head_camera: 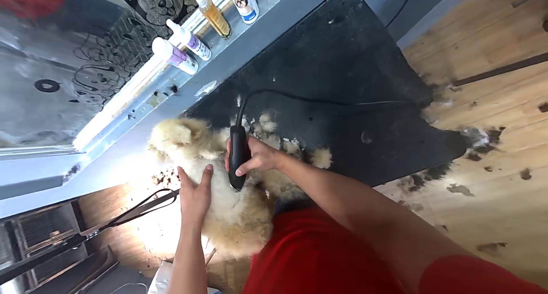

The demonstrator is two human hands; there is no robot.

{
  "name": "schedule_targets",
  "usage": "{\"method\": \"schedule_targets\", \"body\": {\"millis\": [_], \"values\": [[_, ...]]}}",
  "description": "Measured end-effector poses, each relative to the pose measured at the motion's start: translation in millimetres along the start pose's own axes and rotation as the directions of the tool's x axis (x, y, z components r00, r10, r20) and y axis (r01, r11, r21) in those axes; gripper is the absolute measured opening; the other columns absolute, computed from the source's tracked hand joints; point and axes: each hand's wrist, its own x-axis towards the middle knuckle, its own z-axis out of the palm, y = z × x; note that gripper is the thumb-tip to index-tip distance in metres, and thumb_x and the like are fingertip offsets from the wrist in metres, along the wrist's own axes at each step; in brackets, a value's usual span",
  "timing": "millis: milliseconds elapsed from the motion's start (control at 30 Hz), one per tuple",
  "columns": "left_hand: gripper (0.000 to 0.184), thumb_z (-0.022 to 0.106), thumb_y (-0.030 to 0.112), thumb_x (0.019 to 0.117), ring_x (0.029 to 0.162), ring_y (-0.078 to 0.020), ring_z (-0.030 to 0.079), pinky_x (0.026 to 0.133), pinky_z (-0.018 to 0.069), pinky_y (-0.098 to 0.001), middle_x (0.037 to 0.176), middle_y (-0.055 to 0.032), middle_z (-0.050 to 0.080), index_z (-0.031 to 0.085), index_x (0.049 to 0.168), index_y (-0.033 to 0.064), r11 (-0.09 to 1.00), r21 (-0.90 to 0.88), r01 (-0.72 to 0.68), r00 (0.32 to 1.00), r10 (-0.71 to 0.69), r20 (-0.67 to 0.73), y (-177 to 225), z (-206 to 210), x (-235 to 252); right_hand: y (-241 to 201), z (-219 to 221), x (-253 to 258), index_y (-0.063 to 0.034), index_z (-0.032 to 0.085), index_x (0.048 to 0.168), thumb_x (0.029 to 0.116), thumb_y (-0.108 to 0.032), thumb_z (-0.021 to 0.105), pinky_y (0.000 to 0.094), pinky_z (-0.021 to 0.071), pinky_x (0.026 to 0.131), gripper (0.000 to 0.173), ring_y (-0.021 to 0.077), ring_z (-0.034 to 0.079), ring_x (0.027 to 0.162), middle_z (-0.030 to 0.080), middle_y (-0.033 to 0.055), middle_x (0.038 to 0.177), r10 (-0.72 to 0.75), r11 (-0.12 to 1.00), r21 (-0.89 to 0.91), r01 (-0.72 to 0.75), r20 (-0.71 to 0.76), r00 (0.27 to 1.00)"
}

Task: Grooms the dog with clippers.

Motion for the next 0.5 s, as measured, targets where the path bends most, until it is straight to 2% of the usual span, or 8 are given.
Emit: {"method": "schedule_targets", "body": {"millis": [67,133,200,333,367,500], "values": [[0.105,0.063,0.068,0.0903,0.128,-0.0346,0.059,0.106,0.0466,-0.0617,0.145,-0.0201,0.056,0.010,0.165,0.0177,0.999,-0.029,-0.022,1.000,0.022,0.003,0,0,0,-7,4,8,0.0051,0.046,0.119,0.0728,0.007,0.075,0.0496,0.0608,0.087,0.054,0.0351,0.072,0.095,0.071,0.0228,0.099,-0.114,0.992,0.047,0.116,-0.047,0.992],[0.102,0.063,0.067,0.0915,0.126,-0.0326,0.061,0.104,0.0485,-0.0607,0.143,-0.0183,0.058,0.010,0.165,0.0195,0.998,-0.059,-0.030,0.999,0.031,0.007,0,0,-1,-8,10,8,0.0044,0.046,0.120,0.0725,0.006,0.076,0.0487,0.0609,0.085,0.056,0.0345,0.072,0.094,0.071,0.0225,0.099,-0.150,0.987,0.048,0.152,-0.047,0.988],[0.100,0.062,0.066,0.0925,0.120,-0.0316,0.065,0.100,0.0516,-0.0600,0.137,-0.0173,0.062,0.011,0.165,0.0211,0.997,-0.068,-0.033,0.999,0.034,0.009,1,0,3,-2,13,-3,0.0049,0.048,0.119,0.0700,0.004,0.077,0.0465,0.0618,0.082,0.057,0.0312,0.073,0.090,0.071,0.0199,0.096,-0.096,0.995,-0.017,0.095,-0.028,0.995],[0.102,0.061,0.068,0.0919,0.120,-0.0341,0.064,0.101,0.0499,-0.0614,0.137,-0.0201,0.061,0.011,0.165,0.0170,0.999,-0.025,-0.037,0.999,0.037,0.017,0,-2,6,8,6,-20,0.0058,0.050,0.123,0.0692,0.005,0.079,0.0438,0.0616,0.086,0.061,0.0282,0.073,0.092,0.073,0.0182,0.098,0.132,0.988,-0.081,-0.128,0.038,0.991],[0.103,0.061,0.069,0.0917,0.121,-0.0338,0.064,0.101,0.0499,-0.0608,0.138,-0.0203,0.061,0.013,0.165,0.0154,0.999,-0.019,-0.036,0.999,0.036,0.023,0,-2,5,5,6,-19,0.0062,0.050,0.123,0.0696,0.004,0.079,0.0445,0.0617,0.086,0.061,0.0288,0.073,0.092,0.073,0.0186,0.098,0.145,0.987,-0.072,-0.142,0.028,0.989],[0.101,0.061,0.070,0.0914,0.123,-0.0332,0.063,0.102,0.0494,-0.0610,0.138,-0.0194,0.061,0.016,0.164,0.0162,0.999,-0.043,-0.017,1.000,0.018,0.023,0,-1,2,-16,12,2,0.0052,0.045,0.122,0.0750,0.003,0.079,0.0506,0.0612,0.087,0.058,0.0353,0.072,0.095,0.071,0.0227,0.100,-0.099,0.995,-0.030,0.096,-0.101,0.990]]}}
